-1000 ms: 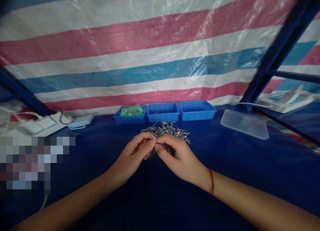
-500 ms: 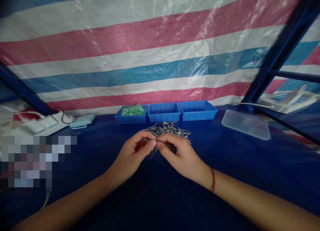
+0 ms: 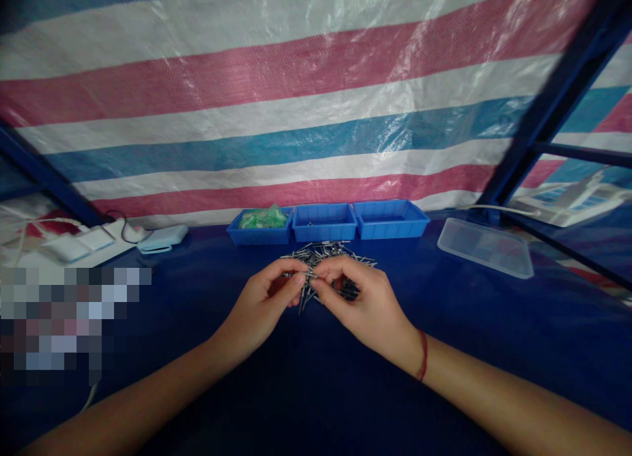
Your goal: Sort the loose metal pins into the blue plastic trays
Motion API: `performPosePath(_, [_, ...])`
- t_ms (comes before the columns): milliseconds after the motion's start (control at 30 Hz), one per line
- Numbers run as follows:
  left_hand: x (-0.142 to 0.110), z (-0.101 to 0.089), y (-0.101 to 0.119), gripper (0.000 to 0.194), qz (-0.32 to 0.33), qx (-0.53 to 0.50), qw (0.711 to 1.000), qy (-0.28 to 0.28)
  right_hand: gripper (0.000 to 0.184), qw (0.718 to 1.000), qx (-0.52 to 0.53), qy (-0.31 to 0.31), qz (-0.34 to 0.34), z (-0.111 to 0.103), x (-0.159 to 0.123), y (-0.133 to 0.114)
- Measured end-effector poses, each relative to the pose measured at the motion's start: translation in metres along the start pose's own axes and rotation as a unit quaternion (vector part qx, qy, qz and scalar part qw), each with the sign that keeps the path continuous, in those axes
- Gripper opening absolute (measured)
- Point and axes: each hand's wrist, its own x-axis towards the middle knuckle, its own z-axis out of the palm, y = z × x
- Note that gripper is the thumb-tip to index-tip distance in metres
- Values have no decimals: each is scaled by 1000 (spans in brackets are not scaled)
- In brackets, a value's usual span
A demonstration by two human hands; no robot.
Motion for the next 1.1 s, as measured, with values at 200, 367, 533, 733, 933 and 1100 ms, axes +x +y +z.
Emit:
performPosePath(200, [0,1,-1,21,-1,-7,999,-51,3,990,-70,-36,-119,-7,2,-6])
performPosePath(367, [2,-3,0,28,-12,-3,1000,8,18,986,-139,-35,-88,-11,27,-3])
performPosePath(533, [19,-26,-10,27,23,17,996,89,24,971,-236,36,2,-8,79,34])
performPosePath(733, [24,-50,-15,19,89,324,942,9,24,944,-329,-6,36,3,87,67])
performPosePath(933, [19,-51,-6,16,148,494,849,-112,17,965,-260,-29,31,-7,33,46])
performPosePath(1100, [20,-49,-8,16,203,501,816,-203,13,978,-199,-56,21,-4,16,39])
